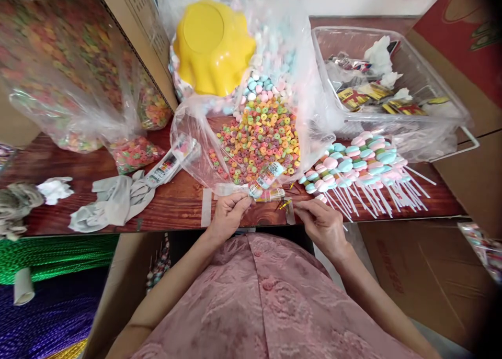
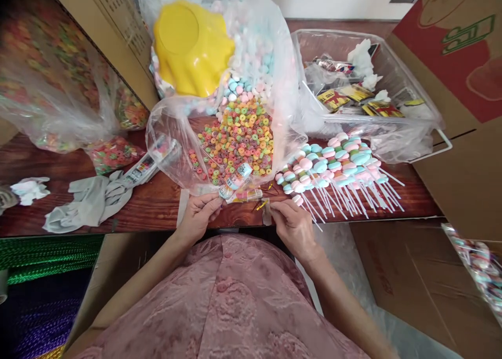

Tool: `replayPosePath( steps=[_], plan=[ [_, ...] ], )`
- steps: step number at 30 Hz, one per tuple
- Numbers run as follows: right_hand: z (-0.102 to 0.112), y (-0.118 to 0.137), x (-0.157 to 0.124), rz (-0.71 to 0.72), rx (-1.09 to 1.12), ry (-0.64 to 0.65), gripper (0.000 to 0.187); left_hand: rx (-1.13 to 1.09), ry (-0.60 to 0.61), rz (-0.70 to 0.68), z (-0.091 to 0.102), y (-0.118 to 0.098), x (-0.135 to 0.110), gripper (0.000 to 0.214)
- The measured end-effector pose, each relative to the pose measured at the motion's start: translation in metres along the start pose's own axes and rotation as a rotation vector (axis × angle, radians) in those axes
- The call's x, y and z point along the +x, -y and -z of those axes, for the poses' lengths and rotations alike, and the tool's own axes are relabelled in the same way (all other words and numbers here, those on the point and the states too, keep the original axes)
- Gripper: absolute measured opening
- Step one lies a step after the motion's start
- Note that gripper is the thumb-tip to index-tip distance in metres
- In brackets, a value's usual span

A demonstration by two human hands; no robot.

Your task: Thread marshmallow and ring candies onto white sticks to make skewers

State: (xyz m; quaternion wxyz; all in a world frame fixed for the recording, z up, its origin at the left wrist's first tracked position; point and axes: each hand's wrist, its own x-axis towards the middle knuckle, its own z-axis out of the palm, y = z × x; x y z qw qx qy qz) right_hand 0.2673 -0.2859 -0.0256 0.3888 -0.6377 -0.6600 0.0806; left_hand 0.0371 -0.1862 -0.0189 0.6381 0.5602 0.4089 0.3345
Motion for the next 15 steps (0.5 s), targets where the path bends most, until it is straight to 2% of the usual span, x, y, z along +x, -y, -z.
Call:
replayPosePath(
  steps=[3,8,12,15],
  plan=[
    [-0.006,0.0,0.008,-0.035,-0.02,0.005,0.018,0.041,0.026,-0.002,-0.002,-0.003,0.002,0.033],
    [-0.011,-0.012,0.031,0.02,-0.045,0.155,0.02,-0.044,0.038,0.037,-0.006,-0.004,0.001,0.034],
    [-0.002,-0.02,0.043,0.035,-0.08,0.141,0.022,-0.142,0.071,0.118,-0.007,-0.007,-0.003,0.036],
    [0.005,-0.021,0.051,0.067,-0.244,0.164,0.025,-0.171,0.118,0.157,-0.008,-0.013,-0.002,0.038]
  ],
)
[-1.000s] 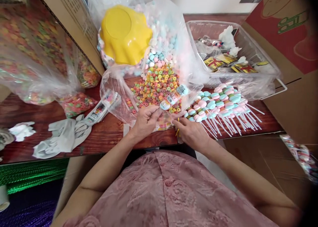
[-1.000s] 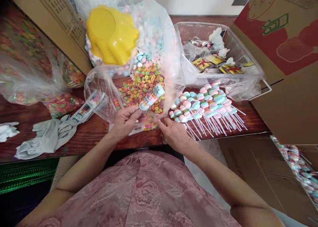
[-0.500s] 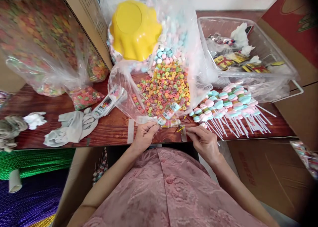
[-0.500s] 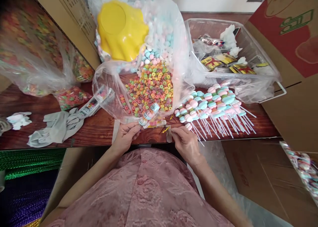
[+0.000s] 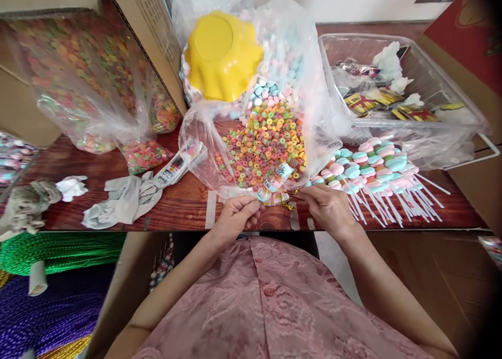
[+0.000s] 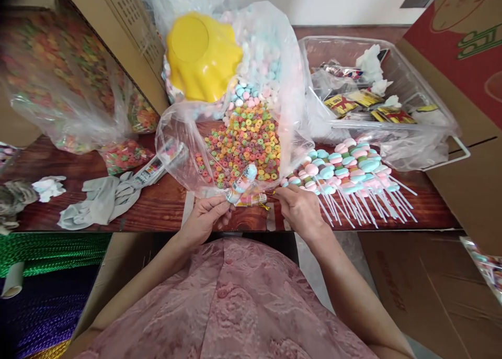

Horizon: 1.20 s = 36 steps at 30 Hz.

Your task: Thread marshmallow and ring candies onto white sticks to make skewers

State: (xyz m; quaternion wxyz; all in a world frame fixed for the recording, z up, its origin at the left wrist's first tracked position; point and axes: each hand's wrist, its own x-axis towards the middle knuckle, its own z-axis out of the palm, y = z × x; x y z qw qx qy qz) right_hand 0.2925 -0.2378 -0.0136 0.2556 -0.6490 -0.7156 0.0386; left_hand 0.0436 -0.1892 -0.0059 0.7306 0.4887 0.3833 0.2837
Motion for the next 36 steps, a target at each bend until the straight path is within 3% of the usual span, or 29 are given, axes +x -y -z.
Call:
replayPosePath(
  steps=[3,7,10,15,20,26,29,36],
  plan=[
    [0.003,0.009,0.006,0.075,-0.064,0.011,0.026,0.062,0.034,-0.123,-0.006,-0.009,0.006,0.037],
    [0.0,0.033,0.012,0.095,0.112,-0.006,0.017,0.171,0.083,-0.281,-0.016,-0.019,0.013,0.041],
    [-0.003,0.05,0.015,-0.005,0.383,0.045,0.013,0.213,0.128,-0.241,-0.018,-0.021,0.016,0.043],
    [-0.005,0.063,0.021,-0.138,0.828,0.045,0.03,0.155,0.119,-0.143,-0.013,-0.019,0.016,0.041],
    [-0.011,0.06,0.023,-0.118,0.82,0.08,0.019,0.048,0.139,-0.029,-0.005,-0.019,0.012,0.046],
    [-0.01,0.061,0.026,-0.046,0.896,0.234,0.007,0.018,0.321,0.1,0.005,-0.016,0.006,0.047],
    [-0.006,0.069,0.028,-0.119,1.132,0.317,0.01,-0.051,0.268,0.061,0.005,-0.014,0.003,0.046],
    [-0.019,0.083,0.018,-0.488,1.59,0.309,0.029,-0.178,0.077,-0.05,0.006,-0.022,-0.004,0.041]
  ],
)
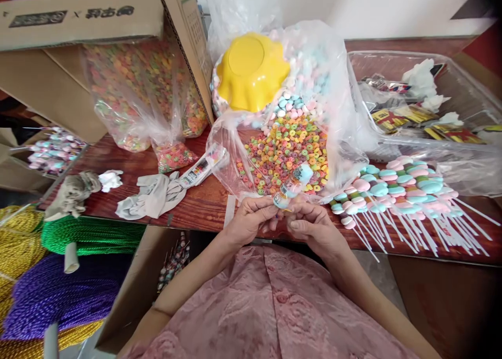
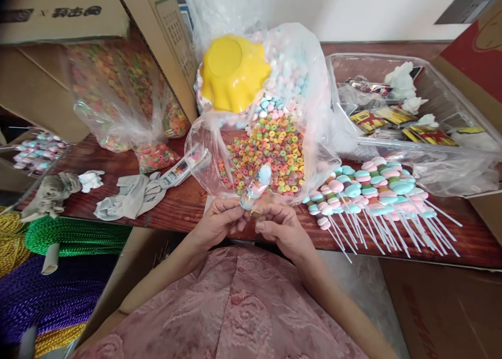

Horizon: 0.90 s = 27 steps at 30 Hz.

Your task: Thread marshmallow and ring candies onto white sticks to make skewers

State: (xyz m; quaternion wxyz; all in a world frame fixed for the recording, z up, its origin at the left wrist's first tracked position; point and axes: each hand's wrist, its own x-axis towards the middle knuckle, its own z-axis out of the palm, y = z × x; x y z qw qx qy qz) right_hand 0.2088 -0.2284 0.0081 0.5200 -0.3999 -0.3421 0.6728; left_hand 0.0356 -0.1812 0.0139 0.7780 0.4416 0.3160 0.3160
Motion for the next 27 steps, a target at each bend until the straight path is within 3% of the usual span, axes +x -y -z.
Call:
replayPosePath(
  steps=[4,11,15,19,23,27],
  plan=[
    [-0.002,-0.005,0.0,-0.066,0.087,-0.045,0.026,0.137,-0.014,-0.114,0.0,-0.006,-0.001,0.041],
    [-0.006,0.0,0.004,0.091,-0.052,-0.168,0.022,0.451,-0.051,-0.275,-0.002,-0.009,-0.003,0.044],
    [0.004,-0.008,-0.002,0.249,-0.26,-0.232,0.015,0.503,-0.137,-0.268,0.003,-0.004,0.0,0.04],
    [0.008,-0.012,-0.014,0.507,-0.57,-0.4,0.017,0.426,-0.227,-0.185,0.006,0.004,0.006,0.038],
    [-0.007,-0.009,-0.009,0.736,-0.976,-0.253,0.027,0.305,-0.142,-0.208,-0.002,0.01,0.011,0.041],
    [-0.014,-0.009,0.005,0.781,-1.196,-0.18,0.039,0.211,-0.12,-0.162,-0.006,0.009,0.009,0.037]
  ],
)
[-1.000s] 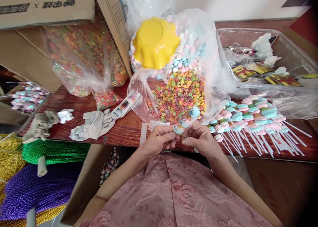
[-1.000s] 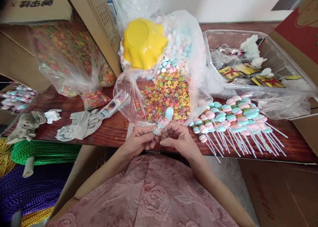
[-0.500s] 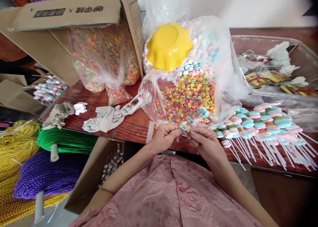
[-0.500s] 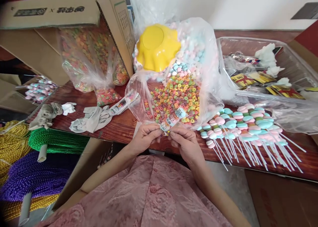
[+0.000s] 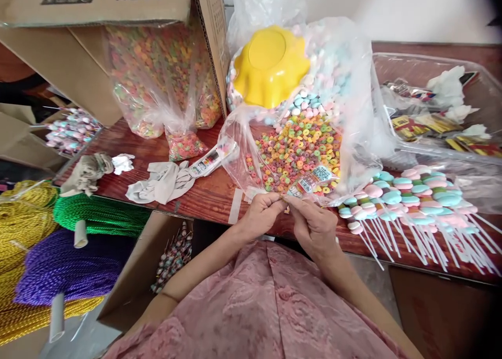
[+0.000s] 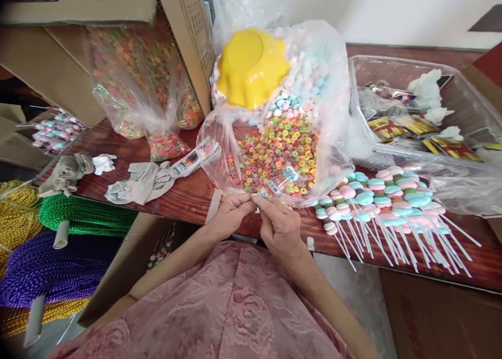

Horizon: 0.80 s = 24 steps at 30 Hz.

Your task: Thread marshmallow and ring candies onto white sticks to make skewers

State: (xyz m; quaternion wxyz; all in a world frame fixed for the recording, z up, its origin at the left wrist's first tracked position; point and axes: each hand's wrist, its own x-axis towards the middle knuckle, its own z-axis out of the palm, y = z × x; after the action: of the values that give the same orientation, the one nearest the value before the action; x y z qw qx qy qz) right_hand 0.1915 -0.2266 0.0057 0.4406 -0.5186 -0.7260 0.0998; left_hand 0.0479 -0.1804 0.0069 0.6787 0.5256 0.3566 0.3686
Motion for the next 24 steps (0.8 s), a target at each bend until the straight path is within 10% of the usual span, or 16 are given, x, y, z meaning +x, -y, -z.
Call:
replayPosePath(
  steps=[17,24],
  plan=[
    [-0.01,-0.009,-0.006,0.07,-0.03,-0.066,0.044,0.093,-0.064,-0.109,0.011,0.014,0.004,0.033],
    [0.0,-0.004,-0.003,-0.533,0.552,-0.036,0.009,0.339,-0.06,-0.287,0.014,0.003,0.004,0.038]
  ],
)
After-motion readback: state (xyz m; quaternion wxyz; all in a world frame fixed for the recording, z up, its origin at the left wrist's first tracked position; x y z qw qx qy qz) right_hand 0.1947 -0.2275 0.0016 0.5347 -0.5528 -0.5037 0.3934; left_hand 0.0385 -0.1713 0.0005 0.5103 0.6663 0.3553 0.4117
